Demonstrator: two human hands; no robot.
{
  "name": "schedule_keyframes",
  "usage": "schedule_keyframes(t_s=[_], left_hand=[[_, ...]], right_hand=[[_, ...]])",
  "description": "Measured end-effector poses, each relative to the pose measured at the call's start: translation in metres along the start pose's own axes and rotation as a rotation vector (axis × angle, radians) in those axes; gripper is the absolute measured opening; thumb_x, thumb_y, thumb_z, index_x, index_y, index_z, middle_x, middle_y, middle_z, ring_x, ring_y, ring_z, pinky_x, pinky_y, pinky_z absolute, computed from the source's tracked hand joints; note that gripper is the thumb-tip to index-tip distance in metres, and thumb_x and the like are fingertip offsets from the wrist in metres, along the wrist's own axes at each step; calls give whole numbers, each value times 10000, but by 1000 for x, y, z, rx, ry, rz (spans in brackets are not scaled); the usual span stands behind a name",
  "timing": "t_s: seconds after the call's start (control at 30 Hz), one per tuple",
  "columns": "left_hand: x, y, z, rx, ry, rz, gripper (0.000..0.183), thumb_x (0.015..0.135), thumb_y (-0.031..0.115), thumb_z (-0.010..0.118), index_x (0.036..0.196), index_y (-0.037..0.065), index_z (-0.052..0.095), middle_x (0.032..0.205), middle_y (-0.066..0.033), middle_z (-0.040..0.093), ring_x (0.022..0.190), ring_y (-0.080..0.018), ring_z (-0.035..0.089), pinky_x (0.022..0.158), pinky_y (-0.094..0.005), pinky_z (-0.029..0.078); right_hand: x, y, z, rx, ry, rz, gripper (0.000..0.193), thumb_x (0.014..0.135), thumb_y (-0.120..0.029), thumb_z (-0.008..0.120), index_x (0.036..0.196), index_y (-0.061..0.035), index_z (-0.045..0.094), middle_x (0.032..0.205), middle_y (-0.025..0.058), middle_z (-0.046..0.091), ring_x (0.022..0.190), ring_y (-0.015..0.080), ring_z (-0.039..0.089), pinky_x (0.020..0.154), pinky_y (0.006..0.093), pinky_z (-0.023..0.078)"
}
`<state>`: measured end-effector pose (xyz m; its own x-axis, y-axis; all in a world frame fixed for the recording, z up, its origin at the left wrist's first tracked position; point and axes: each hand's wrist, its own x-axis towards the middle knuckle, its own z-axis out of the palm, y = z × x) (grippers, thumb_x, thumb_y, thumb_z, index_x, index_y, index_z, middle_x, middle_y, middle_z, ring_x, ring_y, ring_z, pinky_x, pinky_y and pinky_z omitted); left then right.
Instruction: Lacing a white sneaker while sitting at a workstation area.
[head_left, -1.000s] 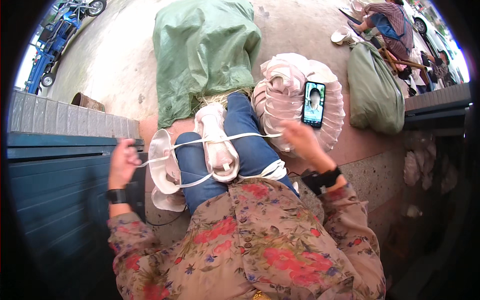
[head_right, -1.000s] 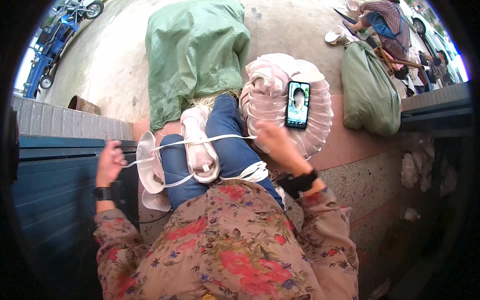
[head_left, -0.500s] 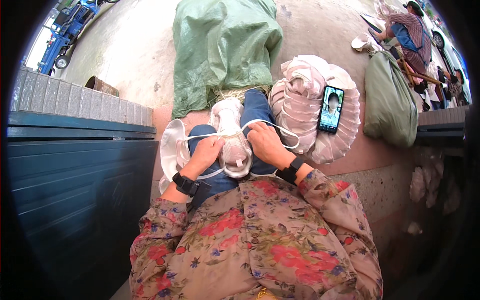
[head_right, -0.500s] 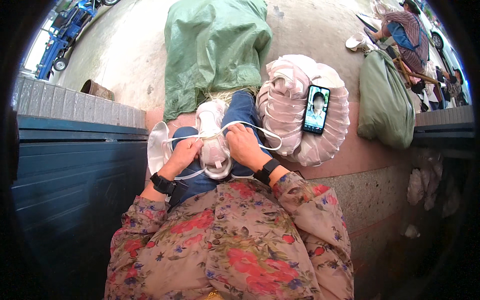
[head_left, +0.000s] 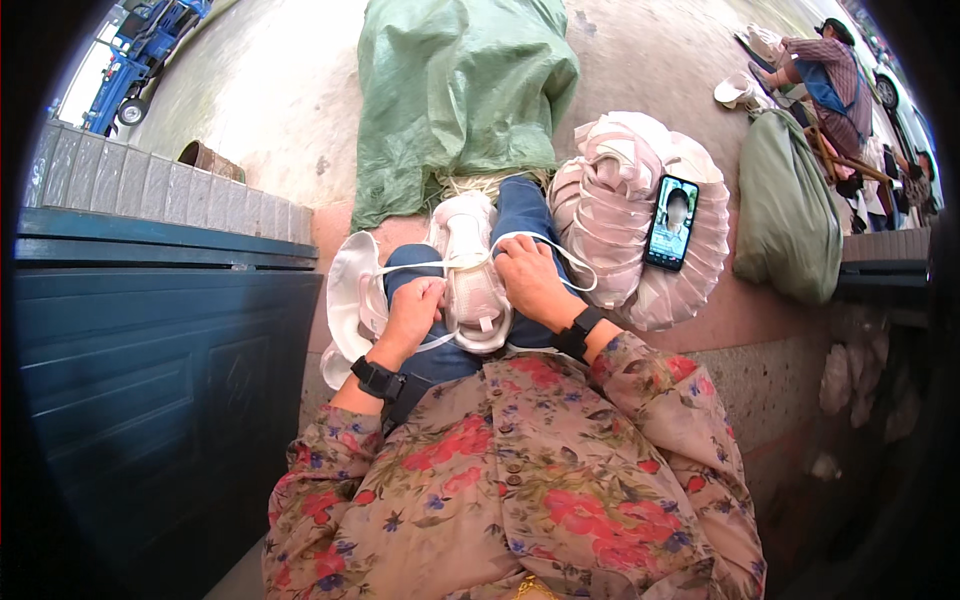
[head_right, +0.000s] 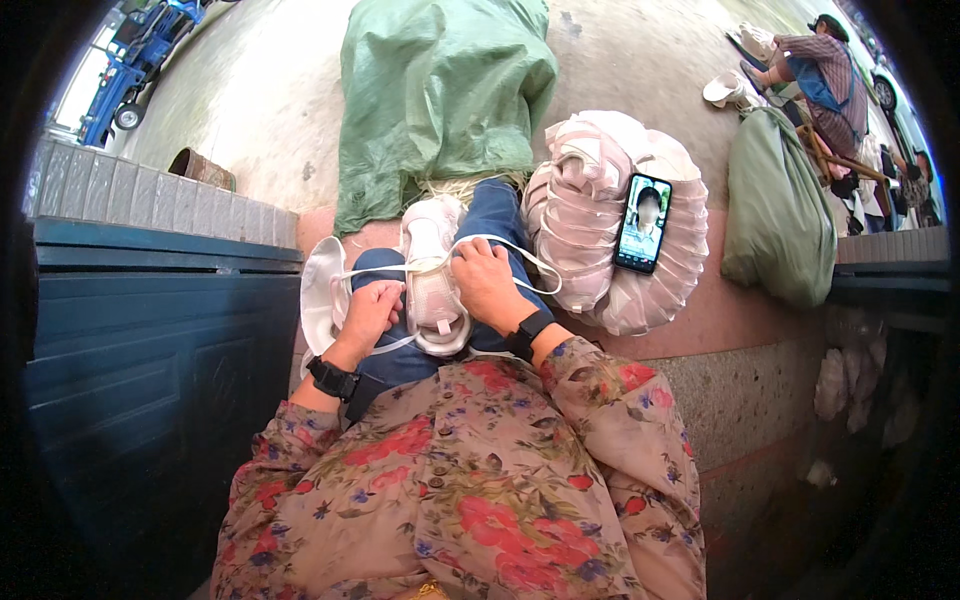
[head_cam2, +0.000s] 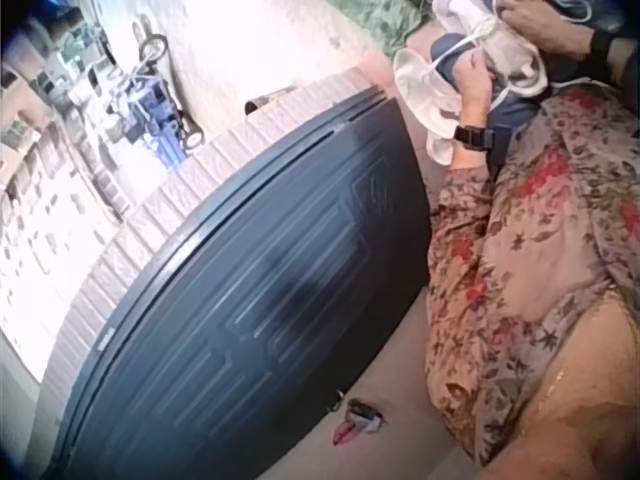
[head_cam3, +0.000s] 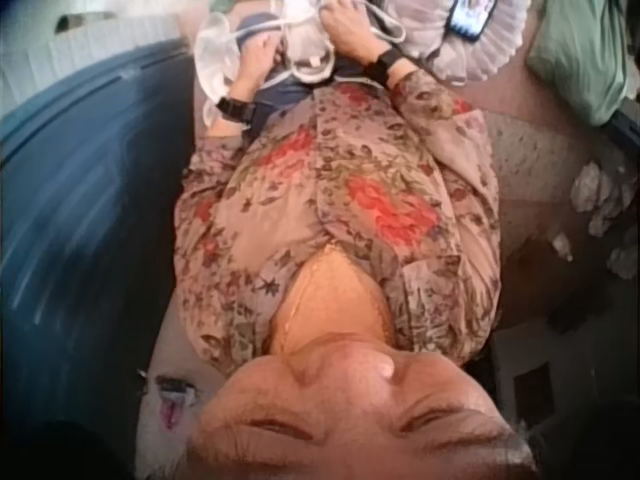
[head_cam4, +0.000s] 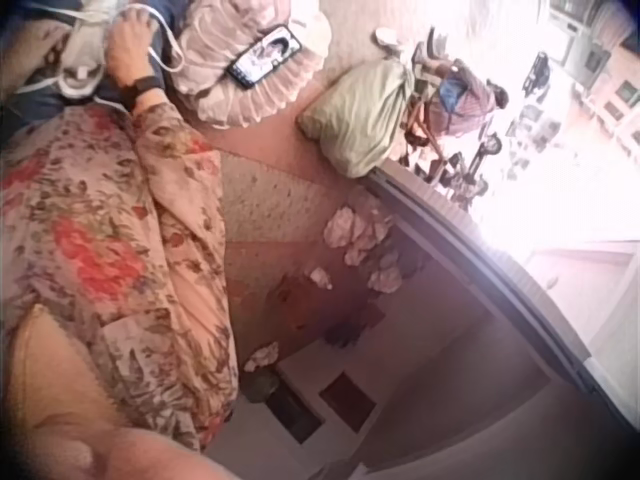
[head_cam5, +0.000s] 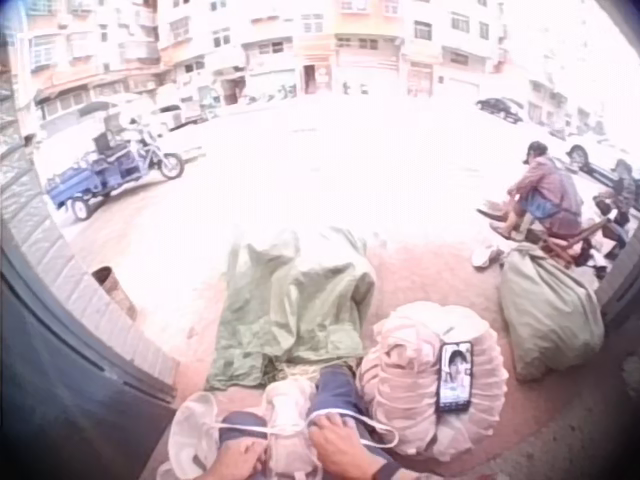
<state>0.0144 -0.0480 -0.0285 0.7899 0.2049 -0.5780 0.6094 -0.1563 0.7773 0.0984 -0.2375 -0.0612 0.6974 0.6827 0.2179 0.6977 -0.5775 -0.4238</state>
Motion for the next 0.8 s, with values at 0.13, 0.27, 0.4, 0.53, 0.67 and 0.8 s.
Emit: schedule_keyframes(t_s=[0.13, 0.27, 0.4, 0.53, 0.67, 0.8], left_hand=[[0, -5, -6, 55, 25, -28, 222, 878, 215, 509, 927, 25, 611, 650, 16, 519, 558, -48, 472, 468, -192, 371], [8, -12, -3, 455, 175, 308, 202, 843, 159, 507, 902, -12, 598, 778, -199, 608, 710, -327, 594, 624, -384, 455], [13, -16, 3, 550, 212, 387, 178, 840, 131, 480, 872, -10, 583, 747, -203, 598, 734, -352, 586, 652, -427, 449], [11, -7, 5, 709, 240, 430, 170, 823, 127, 479, 765, -9, 562, 719, -242, 587, 722, -389, 581, 636, -466, 442], [10, -2, 6, 832, 269, 410, 130, 783, 111, 498, 744, -1, 553, 691, -227, 586, 673, -387, 581, 606, -467, 444], [12, 3, 8, 984, 313, 571, 88, 727, 104, 517, 694, 34, 558, 662, -150, 591, 687, -323, 563, 587, -434, 420]], right_hand=[[4, -5, 3, -67, -44, -50, 113, 669, -85, 540, 770, -60, 585, 903, 78, 540, 923, 239, 479, 756, 387, 353], [6, -12, 1, -116, -91, -54, 106, 673, -75, 540, 765, -79, 592, 833, 69, 536, 878, 236, 492, 733, 375, 352], [0, -10, 0, -48, -30, 38, 68, 693, -104, 546, 747, -92, 583, 793, 58, 528, 851, 231, 493, 702, 364, 350], [0, -9, 7, -83, 3, 104, 71, 726, -142, 560, 779, -97, 572, 781, 50, 528, 825, 232, 496, 692, 368, 351], [1, -9, 6, -76, -9, 133, 90, 724, -170, 588, 772, -96, 572, 778, 53, 534, 824, 237, 497, 685, 377, 354], [1, -7, 6, -83, -22, 144, 91, 716, -179, 601, 744, -96, 577, 780, 57, 537, 823, 240, 498, 682, 382, 355]])
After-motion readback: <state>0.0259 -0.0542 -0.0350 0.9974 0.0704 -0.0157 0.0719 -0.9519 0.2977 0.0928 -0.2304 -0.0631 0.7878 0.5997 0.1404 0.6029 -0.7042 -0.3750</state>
